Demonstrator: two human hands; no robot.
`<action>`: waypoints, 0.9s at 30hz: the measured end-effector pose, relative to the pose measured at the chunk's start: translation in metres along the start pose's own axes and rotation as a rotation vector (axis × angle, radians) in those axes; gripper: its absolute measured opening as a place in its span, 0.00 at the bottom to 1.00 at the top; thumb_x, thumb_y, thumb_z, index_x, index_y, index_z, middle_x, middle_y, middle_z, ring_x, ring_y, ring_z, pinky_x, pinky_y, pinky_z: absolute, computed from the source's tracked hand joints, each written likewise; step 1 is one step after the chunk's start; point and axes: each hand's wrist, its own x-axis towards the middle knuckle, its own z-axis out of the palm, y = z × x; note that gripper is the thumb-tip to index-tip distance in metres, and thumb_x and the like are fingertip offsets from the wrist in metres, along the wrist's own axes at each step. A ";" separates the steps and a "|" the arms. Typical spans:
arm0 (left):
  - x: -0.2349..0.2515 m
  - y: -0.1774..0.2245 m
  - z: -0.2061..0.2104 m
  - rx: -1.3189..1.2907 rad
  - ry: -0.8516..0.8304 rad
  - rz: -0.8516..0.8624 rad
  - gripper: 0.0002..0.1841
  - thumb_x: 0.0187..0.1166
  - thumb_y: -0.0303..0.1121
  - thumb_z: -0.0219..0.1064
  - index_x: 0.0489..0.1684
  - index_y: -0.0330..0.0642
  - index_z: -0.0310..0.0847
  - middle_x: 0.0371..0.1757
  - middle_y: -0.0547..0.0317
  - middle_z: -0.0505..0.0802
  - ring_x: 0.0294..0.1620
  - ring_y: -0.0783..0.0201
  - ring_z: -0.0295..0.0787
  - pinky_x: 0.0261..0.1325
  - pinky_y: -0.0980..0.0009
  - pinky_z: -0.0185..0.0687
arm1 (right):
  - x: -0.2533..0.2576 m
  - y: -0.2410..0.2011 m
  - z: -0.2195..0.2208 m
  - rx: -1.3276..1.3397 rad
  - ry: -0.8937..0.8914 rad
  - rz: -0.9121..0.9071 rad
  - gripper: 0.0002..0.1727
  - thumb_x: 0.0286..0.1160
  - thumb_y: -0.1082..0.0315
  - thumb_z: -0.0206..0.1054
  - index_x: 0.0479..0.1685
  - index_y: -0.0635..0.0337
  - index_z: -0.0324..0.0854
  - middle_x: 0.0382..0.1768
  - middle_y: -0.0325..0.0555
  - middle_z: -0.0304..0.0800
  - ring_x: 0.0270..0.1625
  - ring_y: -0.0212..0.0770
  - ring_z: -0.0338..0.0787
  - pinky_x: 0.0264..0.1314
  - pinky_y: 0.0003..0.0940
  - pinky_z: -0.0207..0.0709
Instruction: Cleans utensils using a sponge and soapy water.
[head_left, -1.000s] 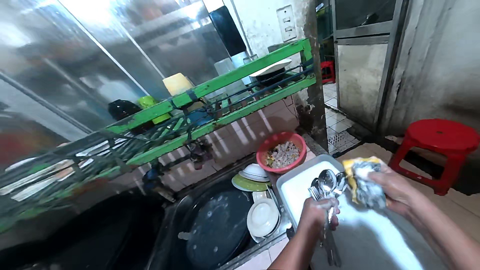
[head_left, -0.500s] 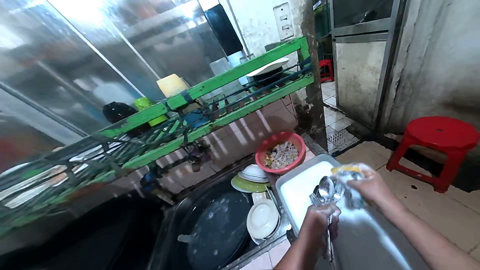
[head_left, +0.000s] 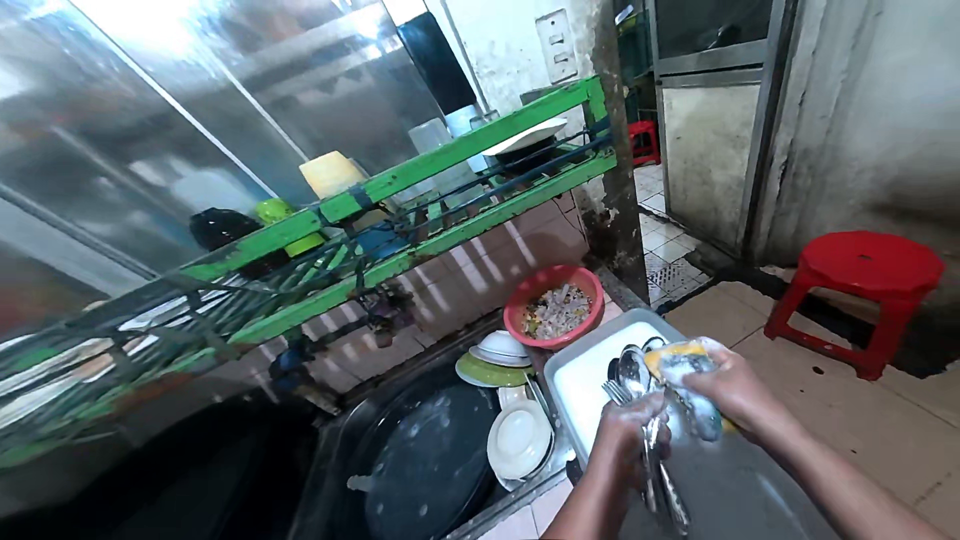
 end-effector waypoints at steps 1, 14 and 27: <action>-0.001 -0.002 0.001 -0.009 -0.001 0.033 0.06 0.87 0.27 0.62 0.43 0.32 0.77 0.20 0.58 0.82 0.14 0.70 0.78 0.19 0.76 0.78 | -0.002 0.005 0.004 0.028 0.024 -0.013 0.27 0.64 0.77 0.74 0.69 0.62 0.80 0.54 0.56 0.90 0.51 0.45 0.92 0.56 0.48 0.86; -0.016 -0.001 -0.001 -0.062 0.035 0.013 0.07 0.87 0.26 0.61 0.38 0.31 0.76 0.18 0.56 0.83 0.14 0.67 0.81 0.18 0.73 0.82 | 0.021 -0.002 -0.013 0.076 0.173 -0.028 0.29 0.84 0.54 0.66 0.82 0.54 0.67 0.59 0.61 0.86 0.56 0.55 0.89 0.58 0.59 0.82; -0.013 -0.002 0.010 -0.043 0.108 0.101 0.07 0.87 0.27 0.62 0.41 0.32 0.74 0.15 0.61 0.78 0.11 0.72 0.73 0.16 0.79 0.74 | 0.001 0.007 0.014 0.234 0.151 0.004 0.32 0.80 0.65 0.68 0.83 0.58 0.62 0.54 0.58 0.87 0.48 0.48 0.92 0.50 0.49 0.88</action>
